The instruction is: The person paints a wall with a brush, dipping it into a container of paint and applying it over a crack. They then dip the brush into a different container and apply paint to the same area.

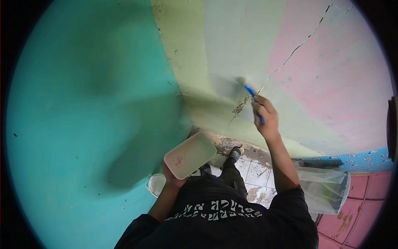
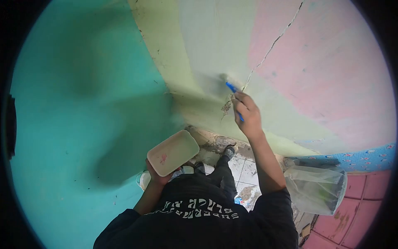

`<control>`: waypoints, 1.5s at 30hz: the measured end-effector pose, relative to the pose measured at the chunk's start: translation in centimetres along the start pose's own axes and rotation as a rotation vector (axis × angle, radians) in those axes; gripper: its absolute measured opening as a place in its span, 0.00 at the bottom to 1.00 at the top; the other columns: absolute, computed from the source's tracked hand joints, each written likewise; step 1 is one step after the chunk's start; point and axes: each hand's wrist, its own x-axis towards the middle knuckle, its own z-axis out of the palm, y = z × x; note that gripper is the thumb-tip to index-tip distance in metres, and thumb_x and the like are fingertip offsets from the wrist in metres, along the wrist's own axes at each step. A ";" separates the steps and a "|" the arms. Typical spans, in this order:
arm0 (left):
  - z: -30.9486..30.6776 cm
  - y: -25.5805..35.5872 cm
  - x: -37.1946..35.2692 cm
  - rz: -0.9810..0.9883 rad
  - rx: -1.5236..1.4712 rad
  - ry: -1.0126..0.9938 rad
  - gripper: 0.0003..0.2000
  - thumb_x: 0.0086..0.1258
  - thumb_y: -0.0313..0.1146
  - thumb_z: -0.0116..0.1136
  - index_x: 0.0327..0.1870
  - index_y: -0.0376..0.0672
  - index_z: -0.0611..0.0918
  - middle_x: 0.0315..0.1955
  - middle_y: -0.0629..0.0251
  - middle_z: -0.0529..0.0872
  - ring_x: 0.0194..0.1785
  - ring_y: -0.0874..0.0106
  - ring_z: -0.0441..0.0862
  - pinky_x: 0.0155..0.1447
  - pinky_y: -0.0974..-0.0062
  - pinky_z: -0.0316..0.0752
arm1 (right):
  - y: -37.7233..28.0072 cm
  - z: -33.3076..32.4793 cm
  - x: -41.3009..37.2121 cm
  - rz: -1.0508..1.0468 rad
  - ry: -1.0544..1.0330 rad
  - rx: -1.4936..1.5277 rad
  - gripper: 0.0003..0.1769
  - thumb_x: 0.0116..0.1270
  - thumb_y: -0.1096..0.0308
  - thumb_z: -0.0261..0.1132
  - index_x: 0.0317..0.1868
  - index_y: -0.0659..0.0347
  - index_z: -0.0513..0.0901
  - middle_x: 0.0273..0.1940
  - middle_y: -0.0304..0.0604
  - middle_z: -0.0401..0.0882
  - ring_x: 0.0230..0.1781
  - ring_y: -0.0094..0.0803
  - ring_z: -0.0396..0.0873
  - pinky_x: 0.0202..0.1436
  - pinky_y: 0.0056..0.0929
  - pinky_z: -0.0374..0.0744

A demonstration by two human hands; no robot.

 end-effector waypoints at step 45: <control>-0.2 0.3 1.8 -0.056 -0.028 -0.094 0.38 0.72 0.68 0.42 0.74 0.48 0.73 0.67 0.52 0.80 0.59 0.39 0.83 0.49 0.32 0.83 | -3.9 0.8 -2.5 0.118 -0.021 -0.060 0.11 0.60 0.83 0.72 0.42 0.63 0.82 0.50 0.52 0.85 0.52 0.51 0.87 0.52 0.43 0.87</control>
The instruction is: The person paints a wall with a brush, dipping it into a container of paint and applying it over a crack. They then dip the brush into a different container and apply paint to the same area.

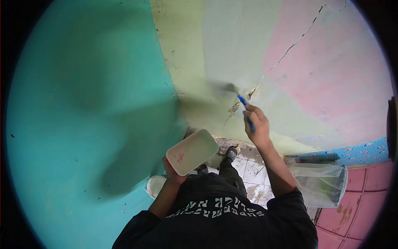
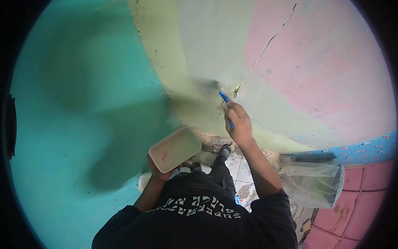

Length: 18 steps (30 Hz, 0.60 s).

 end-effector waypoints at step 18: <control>0.1 0.5 -0.5 0.017 -0.017 0.012 0.39 0.72 0.68 0.44 0.75 0.48 0.72 0.69 0.51 0.77 0.62 0.36 0.81 0.51 0.29 0.82 | 2.3 0.6 3.7 0.016 -0.068 0.001 0.10 0.60 0.84 0.69 0.40 0.63 0.80 0.45 0.54 0.84 0.43 0.54 0.83 0.48 0.45 0.84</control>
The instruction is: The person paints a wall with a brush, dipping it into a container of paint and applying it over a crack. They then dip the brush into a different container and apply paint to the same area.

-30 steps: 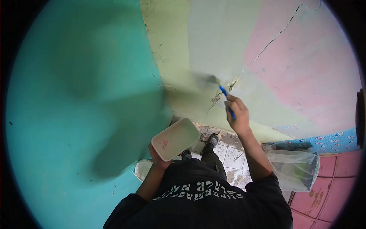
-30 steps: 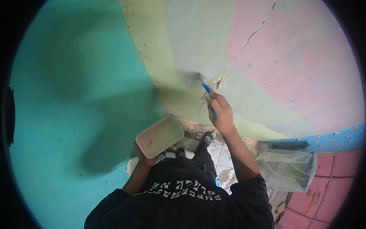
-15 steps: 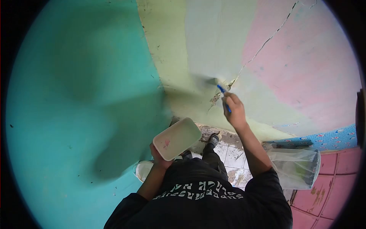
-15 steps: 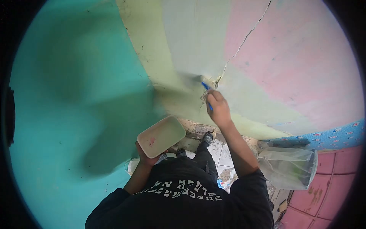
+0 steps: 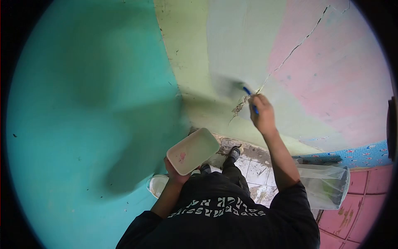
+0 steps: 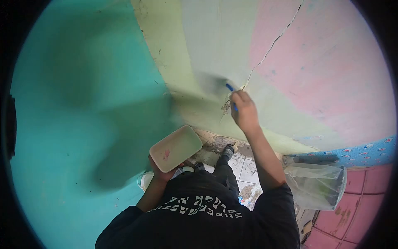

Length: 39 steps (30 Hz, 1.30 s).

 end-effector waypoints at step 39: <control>1.1 -1.1 0.8 0.024 0.022 -0.003 0.39 0.73 0.66 0.43 0.76 0.46 0.71 0.68 0.49 0.78 0.61 0.38 0.82 0.50 0.32 0.83 | 3.8 7.7 -3.1 0.035 -0.351 0.061 0.17 0.60 0.83 0.62 0.50 0.64 0.80 0.52 0.58 0.83 0.52 0.60 0.82 0.55 0.51 0.82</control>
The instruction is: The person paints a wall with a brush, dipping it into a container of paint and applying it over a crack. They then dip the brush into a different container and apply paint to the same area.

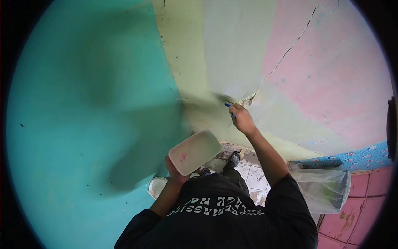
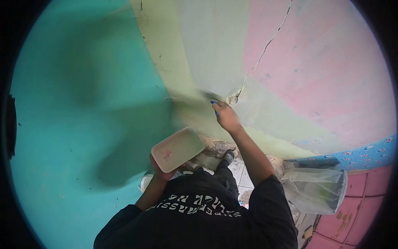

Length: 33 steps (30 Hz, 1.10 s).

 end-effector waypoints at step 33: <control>-2.7 0.9 -1.8 0.102 0.005 0.062 0.37 0.72 0.65 0.44 0.74 0.46 0.73 0.66 0.50 0.79 0.60 0.37 0.82 0.50 0.29 0.83 | -4.2 -0.3 -2.5 -0.181 0.496 -0.070 0.12 0.58 0.84 0.69 0.43 0.65 0.84 0.49 0.53 0.84 0.54 0.55 0.84 0.58 0.48 0.84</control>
